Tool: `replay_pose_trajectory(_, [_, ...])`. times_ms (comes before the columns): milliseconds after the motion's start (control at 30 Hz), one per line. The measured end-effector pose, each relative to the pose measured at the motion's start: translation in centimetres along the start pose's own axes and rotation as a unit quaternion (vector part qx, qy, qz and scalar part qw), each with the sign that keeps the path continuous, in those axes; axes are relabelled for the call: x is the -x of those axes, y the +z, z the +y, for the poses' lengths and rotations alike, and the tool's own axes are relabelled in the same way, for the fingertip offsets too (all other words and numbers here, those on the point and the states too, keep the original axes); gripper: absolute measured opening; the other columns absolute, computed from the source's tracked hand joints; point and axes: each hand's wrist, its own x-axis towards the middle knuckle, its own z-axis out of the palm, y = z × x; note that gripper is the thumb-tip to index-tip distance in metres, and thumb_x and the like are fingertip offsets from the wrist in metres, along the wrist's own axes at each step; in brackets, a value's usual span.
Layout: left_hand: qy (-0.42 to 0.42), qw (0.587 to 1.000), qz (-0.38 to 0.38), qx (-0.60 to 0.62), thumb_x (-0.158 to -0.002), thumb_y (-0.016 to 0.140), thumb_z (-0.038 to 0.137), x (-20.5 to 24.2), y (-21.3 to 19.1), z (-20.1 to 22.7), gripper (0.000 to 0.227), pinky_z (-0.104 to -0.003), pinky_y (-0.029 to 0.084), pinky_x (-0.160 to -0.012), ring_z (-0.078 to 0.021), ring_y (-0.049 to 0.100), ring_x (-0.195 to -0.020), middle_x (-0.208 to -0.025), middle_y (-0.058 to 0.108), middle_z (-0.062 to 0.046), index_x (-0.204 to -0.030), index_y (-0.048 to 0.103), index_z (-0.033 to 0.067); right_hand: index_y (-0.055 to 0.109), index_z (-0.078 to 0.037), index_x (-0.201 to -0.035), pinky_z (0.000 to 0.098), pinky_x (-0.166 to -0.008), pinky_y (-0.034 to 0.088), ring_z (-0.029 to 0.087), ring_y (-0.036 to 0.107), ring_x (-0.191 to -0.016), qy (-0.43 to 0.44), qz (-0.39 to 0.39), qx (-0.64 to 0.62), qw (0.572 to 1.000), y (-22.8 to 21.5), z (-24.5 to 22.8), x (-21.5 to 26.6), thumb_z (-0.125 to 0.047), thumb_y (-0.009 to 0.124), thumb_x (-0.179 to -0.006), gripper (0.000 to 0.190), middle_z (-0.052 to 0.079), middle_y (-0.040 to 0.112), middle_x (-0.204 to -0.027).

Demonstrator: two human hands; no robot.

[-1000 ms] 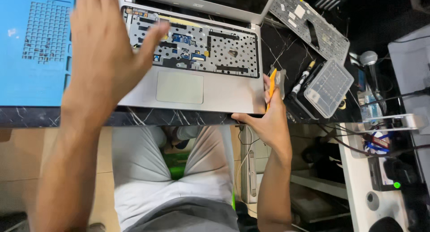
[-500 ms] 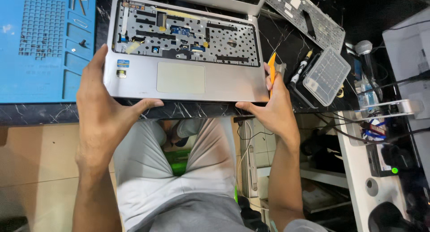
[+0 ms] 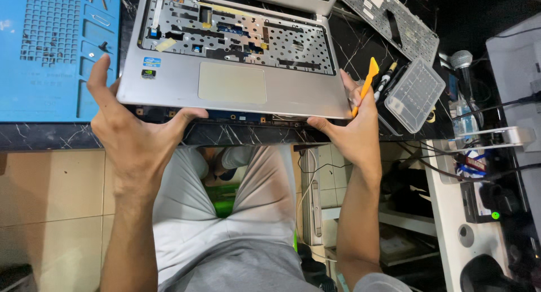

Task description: The person uses a yellow plastic pry tool to separate the bottom casing of a laptop. They work along the edges to release clips, then flip the laptop over to pry open the top case, revealing the internal components.

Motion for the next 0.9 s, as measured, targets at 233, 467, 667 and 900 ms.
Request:
replay_pose_trajectory(233, [-0.040,0.999,0.020,-0.006,-0.072,0.098,0.066,-0.3,0.8,0.5,0.106,-0.044,0.052,-0.067,-0.0330,0.074,-0.080,-0.091,0.072,-0.014,-0.131,0.043,-0.0030,0.027,-0.014,-0.094,0.0371,-0.116,0.042,0.026,0.046,-0.145,-0.025,0.022,-0.095,0.995,0.4,-0.5,-0.2,-0.031,0.089,-0.072,0.068,0.026,0.047,-0.155])
replay_pose_trajectory(467, [-0.042,0.998,0.047,-0.024,-0.070,0.091,0.074,-0.3,1.5,0.7,0.108,-0.047,0.048,-0.065,-0.0366,0.066,-0.071,-0.085,0.065,-0.013,-0.129,0.044,-0.0046,0.027,-0.016,-0.096,0.0402,-0.115,0.033,0.025,0.044,-0.144,-0.052,0.051,-0.051,0.996,0.9,-0.9,0.0,-0.057,0.078,-0.075,0.069,0.022,0.050,-0.154])
replay_pose_trajectory(667, [-0.055,0.997,0.049,-0.030,-0.072,0.082,0.078,-0.5,1.6,1.1,0.109,-0.047,0.050,-0.066,-0.0366,0.069,-0.073,-0.086,0.067,-0.013,-0.133,0.043,-0.0039,0.027,-0.016,-0.098,0.0353,-0.110,0.041,0.021,0.049,-0.139,-0.006,0.067,-0.079,0.995,1.0,-1.7,0.1,-0.055,0.081,-0.073,0.071,0.013,0.053,-0.154])
replay_pose_trajectory(900, [-0.030,0.996,0.073,-0.051,-0.075,0.075,0.081,-0.7,2.1,1.1,0.110,-0.046,0.055,-0.067,-0.0342,0.071,-0.076,-0.094,0.068,-0.016,-0.130,0.048,-0.0108,0.029,-0.016,-0.099,0.0338,-0.109,0.042,0.020,0.049,-0.137,-0.009,0.071,-0.095,0.993,1.1,-1.6,0.1,-0.065,0.076,-0.071,0.073,0.014,0.050,-0.156])
